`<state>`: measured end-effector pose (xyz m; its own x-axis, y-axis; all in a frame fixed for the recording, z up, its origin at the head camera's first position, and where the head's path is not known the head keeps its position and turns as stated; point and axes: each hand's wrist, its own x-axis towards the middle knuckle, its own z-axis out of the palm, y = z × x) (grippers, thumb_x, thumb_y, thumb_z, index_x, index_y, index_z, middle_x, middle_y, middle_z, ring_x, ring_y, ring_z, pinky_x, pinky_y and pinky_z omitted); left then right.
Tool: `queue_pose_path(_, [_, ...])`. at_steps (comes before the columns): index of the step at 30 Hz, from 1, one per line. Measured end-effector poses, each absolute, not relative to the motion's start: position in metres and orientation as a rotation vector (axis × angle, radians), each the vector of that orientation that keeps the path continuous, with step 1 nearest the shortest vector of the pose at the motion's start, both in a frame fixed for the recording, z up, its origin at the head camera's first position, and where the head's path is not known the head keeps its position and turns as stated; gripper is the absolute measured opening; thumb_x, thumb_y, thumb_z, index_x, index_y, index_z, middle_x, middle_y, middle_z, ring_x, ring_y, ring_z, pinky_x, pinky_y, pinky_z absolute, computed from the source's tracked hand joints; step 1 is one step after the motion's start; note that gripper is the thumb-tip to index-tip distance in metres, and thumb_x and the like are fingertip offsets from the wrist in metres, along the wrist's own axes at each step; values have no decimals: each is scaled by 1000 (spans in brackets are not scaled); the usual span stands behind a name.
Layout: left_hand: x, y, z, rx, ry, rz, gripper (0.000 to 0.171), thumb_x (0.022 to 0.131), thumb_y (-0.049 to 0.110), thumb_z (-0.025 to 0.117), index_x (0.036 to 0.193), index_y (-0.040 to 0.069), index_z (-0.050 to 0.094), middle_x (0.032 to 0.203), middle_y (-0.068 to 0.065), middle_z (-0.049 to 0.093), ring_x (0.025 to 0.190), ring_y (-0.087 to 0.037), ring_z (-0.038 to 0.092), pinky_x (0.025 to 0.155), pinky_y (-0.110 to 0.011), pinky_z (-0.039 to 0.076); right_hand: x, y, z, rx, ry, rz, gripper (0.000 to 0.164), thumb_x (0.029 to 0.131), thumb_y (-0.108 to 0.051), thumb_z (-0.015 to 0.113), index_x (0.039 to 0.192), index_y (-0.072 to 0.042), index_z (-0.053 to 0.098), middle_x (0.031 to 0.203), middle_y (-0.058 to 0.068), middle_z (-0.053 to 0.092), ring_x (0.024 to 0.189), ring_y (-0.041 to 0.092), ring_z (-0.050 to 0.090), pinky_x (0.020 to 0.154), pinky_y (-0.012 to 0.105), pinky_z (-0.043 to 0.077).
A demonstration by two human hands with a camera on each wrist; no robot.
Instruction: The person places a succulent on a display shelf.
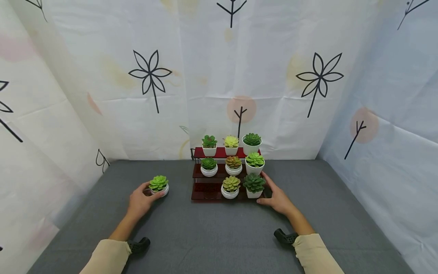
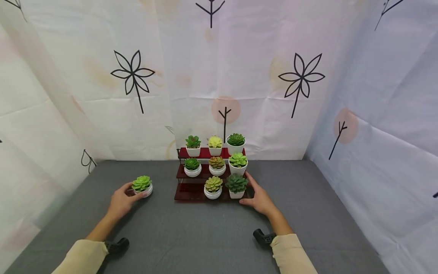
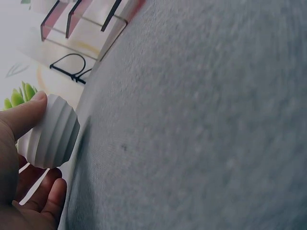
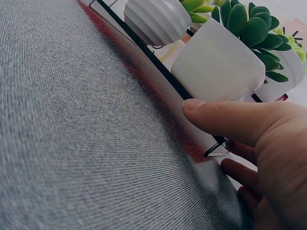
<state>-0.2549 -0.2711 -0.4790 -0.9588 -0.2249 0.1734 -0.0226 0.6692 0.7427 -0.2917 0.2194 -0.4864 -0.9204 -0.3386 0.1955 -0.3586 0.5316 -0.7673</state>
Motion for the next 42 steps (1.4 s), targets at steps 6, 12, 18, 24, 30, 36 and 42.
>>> queue_pose_path(6, [-253,-263,-478,151,-2623,-1184,74,81,37,80,137,-2,50,117,-23,62,104,-33,59,83,-46,48,-291,219,-486,616,-2731,1379,102,78,-23,82,157,-17,19,138,28,46,125,46,44,95,66,36])
queue_pose_path(12, [-250,-254,-475,120,-2625,-1232,74,82,37,79,138,-2,50,119,-24,60,106,-35,58,84,-48,49,-291,219,-486,621,-2733,1384,102,78,-23,82,157,-16,18,140,28,44,127,46,43,95,67,36])
queue_pose_path(18, [-246,-247,-473,98,-2615,-1276,73,82,35,79,138,-2,49,121,-25,59,107,-35,59,86,-49,50,-291,219,-485,627,-2723,1382,102,78,-22,82,157,-15,19,140,29,44,126,47,43,95,67,36])
queue_pose_path(24, [-244,-239,-469,90,-2610,-1348,73,82,31,80,138,-3,49,122,-25,59,108,-35,59,86,-47,51,-291,219,-486,630,-2721,1377,102,78,-22,82,157,-15,19,138,28,46,125,46,44,95,66,36])
queue_pose_path(30, [-242,-230,-466,51,-2584,-1413,71,81,30,81,137,-2,50,122,-25,59,108,-36,60,84,-45,53,-291,219,-486,633,-2717,1388,101,78,-22,82,157,-15,19,137,28,47,125,46,44,94,66,37])
queue_pose_path(36, [-239,-218,-468,28,-2581,-1441,69,81,28,81,137,1,52,117,-20,62,102,-31,63,78,-35,54,-291,219,-487,625,-2726,1386,102,78,-23,83,157,-16,19,136,27,47,125,46,44,94,66,37])
queue_pose_path(42, [-237,-205,-469,-4,-2549,-1454,67,80,26,82,134,0,54,114,-20,63,98,-30,64,76,-34,55,-292,219,-487,609,-2733,1389,101,79,-23,82,157,-17,18,138,28,46,126,46,43,94,66,36])
